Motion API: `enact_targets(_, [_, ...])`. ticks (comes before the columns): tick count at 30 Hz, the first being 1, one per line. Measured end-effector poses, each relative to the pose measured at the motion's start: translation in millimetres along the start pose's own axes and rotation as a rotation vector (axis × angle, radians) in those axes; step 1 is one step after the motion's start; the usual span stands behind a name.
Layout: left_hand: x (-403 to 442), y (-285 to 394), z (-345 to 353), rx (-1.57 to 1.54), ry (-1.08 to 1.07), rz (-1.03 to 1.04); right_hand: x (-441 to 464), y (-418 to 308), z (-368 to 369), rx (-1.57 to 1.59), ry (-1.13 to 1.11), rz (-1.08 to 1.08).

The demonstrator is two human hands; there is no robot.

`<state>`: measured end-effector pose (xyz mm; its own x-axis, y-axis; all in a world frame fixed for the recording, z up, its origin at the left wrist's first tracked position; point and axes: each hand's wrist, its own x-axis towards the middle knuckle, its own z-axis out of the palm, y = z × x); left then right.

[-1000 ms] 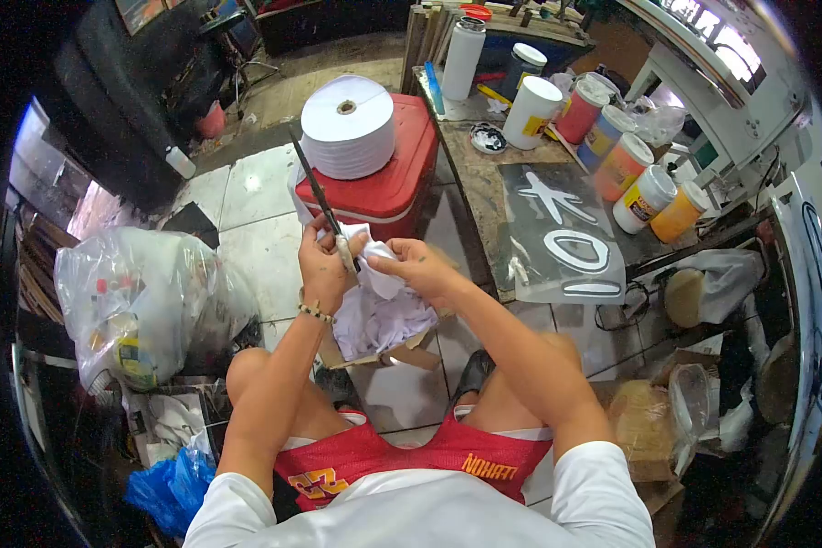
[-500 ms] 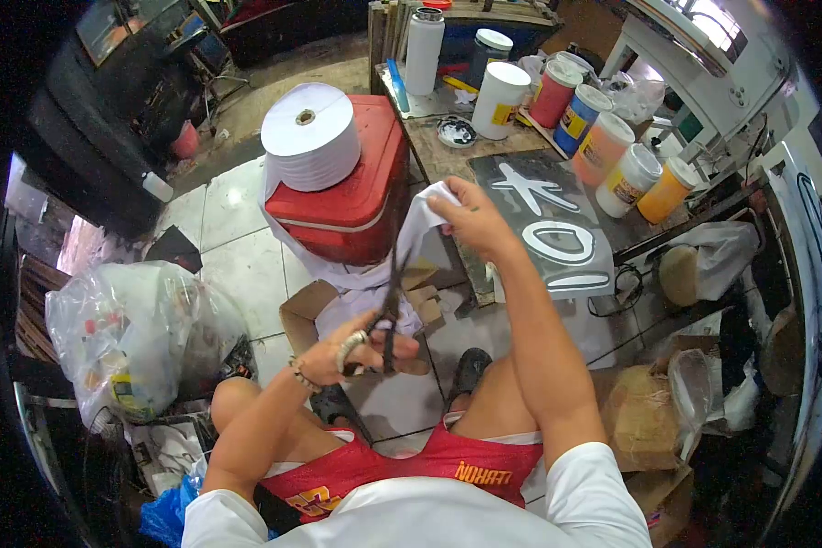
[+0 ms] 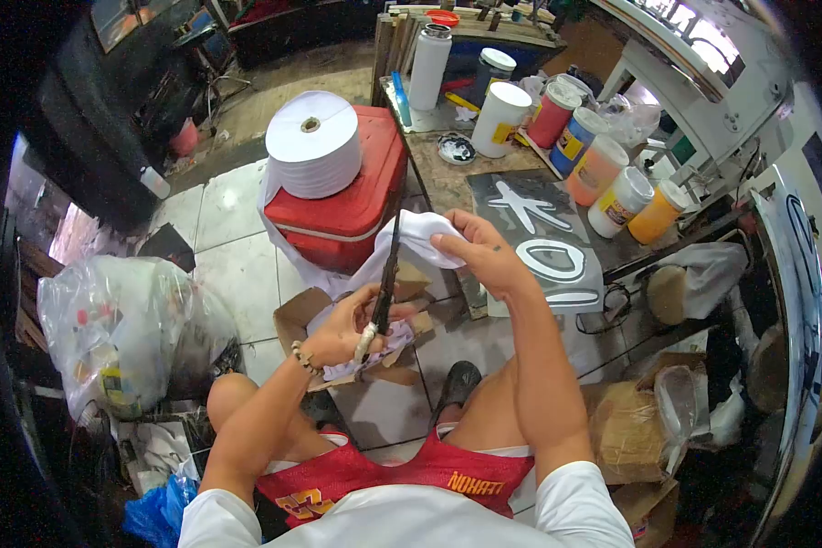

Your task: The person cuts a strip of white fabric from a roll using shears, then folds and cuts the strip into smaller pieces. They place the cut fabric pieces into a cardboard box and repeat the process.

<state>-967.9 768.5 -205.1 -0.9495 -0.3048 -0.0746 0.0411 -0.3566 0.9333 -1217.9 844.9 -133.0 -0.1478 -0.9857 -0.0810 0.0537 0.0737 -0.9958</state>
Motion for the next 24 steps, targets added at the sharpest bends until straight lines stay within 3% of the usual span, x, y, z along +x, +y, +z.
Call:
enact_targets(1, [-1,2,-3,0.022,0.018,-0.019,-1,-1,0,0.03,0.005,-0.015])
enact_targets(2, [-1,-2,-3,-0.269,0.016,-0.05,-1,-1,-2,0.03,0.004,-0.031])
enact_targets(3, [-4,-4,-4,-0.263,0.008,-0.049,-2,-3,-4,0.029,0.01,-0.038])
enact_targets(5, [-9,4,-3,0.053,0.028,-0.001,-2,-7,-7,0.062,-0.035,0.021])
enact_targets(7, [-10,9,0,0.057,0.033,-0.026,-4,-10,-9,0.065,-0.061,0.01])
enact_targets(9, [-12,7,0,0.106,0.018,-0.025,-7,-14,-11,-0.144,-0.164,0.02])
enact_targets(10, [-12,2,-3,-0.088,-0.005,-0.077,-6,-14,-9,-0.129,-0.184,0.015])
enact_targets(14, [-15,3,5,-0.134,0.006,-0.079,-5,-12,2,0.003,-0.187,0.013])
enact_targets(19, [-16,12,9,0.07,-0.044,0.027,-7,-13,6,-0.13,-0.161,0.042])
enact_targets(21, [-17,17,11,0.107,-0.054,0.073,-5,-8,12,-0.166,-0.028,-0.154])
enact_targets(22, [-19,23,13,0.076,-0.069,0.047,3,3,15,-0.194,0.001,-0.392])
enact_targets(23, [-19,23,12,0.087,-0.067,0.062,0,2,20,-0.201,-0.005,-0.409])
enact_targets(24, [-20,20,10,-0.013,-0.08,-0.005,-3,-2,24,-0.009,-0.06,-0.285])
